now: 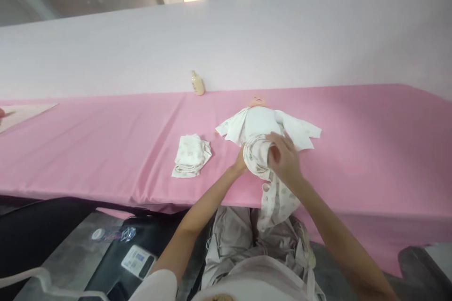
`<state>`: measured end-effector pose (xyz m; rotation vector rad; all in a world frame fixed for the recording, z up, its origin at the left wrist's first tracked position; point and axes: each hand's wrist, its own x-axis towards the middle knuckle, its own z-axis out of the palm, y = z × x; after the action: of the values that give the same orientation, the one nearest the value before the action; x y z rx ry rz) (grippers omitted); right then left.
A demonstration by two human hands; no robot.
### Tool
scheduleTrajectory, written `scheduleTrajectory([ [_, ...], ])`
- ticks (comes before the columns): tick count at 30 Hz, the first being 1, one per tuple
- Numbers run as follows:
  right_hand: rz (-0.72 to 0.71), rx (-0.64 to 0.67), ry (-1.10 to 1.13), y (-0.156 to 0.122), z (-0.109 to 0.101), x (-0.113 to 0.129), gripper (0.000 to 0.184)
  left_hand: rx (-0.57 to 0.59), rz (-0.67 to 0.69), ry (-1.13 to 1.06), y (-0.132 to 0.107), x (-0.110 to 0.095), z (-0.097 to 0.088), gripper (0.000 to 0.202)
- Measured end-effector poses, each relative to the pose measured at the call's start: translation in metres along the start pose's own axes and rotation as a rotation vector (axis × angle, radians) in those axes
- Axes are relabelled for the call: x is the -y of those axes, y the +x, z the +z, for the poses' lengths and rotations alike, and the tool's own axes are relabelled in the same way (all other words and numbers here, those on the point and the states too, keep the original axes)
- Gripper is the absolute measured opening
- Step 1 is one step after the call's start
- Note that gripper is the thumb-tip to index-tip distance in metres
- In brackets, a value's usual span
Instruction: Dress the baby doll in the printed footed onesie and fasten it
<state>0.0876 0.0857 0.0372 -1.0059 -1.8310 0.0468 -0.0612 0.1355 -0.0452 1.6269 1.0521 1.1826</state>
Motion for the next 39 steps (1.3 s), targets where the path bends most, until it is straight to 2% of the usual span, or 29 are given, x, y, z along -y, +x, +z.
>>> scheduleTrajectory([
  [2, 0.042, 0.116, -0.035, -0.009, 0.006, 0.003, 0.034, 0.014, 0.056, 0.02, -0.001, 0.012, -0.005, 0.052],
  [5, 0.122, 0.255, -0.094, -0.015, 0.014, -0.004, 0.046, 0.081, 0.089, 0.024, 0.002, 0.021, -0.01, 0.049],
  [9, 0.122, 0.257, -0.138, -0.019, 0.023, -0.023, 0.056, 0.11, 0.034, 0.004, 0.01, 0.019, -0.015, 0.047],
  [12, 0.066, 0.183, -0.144, -0.024, 0.028, -0.03, 0.059, 0.112, -0.012, -0.004, 0.014, 0.016, -0.018, 0.049],
  [14, 0.013, 0.019, -0.194, -0.029, 0.031, -0.027, 0.054, 0.104, -0.015, -0.013, 0.015, 0.017, -0.02, 0.048],
  [17, -0.153, -0.245, -0.305, -0.035, 0.034, -0.015, 0.031, 0.069, -0.016, -0.021, 0.016, 0.019, -0.021, 0.04],
  [19, -0.23, -0.277, -0.329, -0.035, 0.037, -0.008, 0.024, 0.067, -0.005, -0.02, 0.015, 0.02, -0.021, 0.032],
  [20, -0.225, -0.267, -0.321, -0.033, 0.038, -0.006, 0.025, 0.072, 0.003, -0.019, 0.015, 0.02, -0.02, 0.028],
  [23, -0.1, -0.248, -0.28, -0.022, 0.043, -0.005, 0.032, 0.094, 0.007, -0.019, 0.013, 0.019, -0.02, 0.021],
  [27, -0.015, -0.112, -0.216, -0.012, 0.054, -0.012, 0.031, 0.145, -0.03, -0.031, 0.01, 0.012, -0.024, 0.026],
  [29, 0.001, -0.065, -0.186, -0.018, 0.058, -0.013, 0.032, 0.207, -0.011, -0.119, 0.009, 0.008, -0.028, 0.045],
  [31, 0.017, -0.024, -0.148, -0.032, 0.061, -0.01, 0.039, 0.321, 0.002, -0.274, 0.009, 0.005, -0.034, 0.075],
  [33, 0.045, 0.048, -0.119, -0.052, 0.062, -0.006, 0.048, 0.429, -0.054, -0.407, 0.011, 0.006, -0.039, 0.096],
  [34, 0.062, 0.089, -0.122, -0.062, 0.063, -0.003, 0.052, 0.455, -0.113, -0.448, 0.012, 0.008, -0.041, 0.099],
  [37, 0.059, 0.232, -0.161, -0.088, 0.062, 0.005, 0.058, 0.385, -0.286, -0.536, 0.016, 0.011, -0.043, 0.09],
  [39, 0.012, 0.332, -0.159, -0.096, 0.059, 0.008, 0.059, 0.293, -0.329, -0.559, 0.019, 0.006, -0.041, 0.077],
])
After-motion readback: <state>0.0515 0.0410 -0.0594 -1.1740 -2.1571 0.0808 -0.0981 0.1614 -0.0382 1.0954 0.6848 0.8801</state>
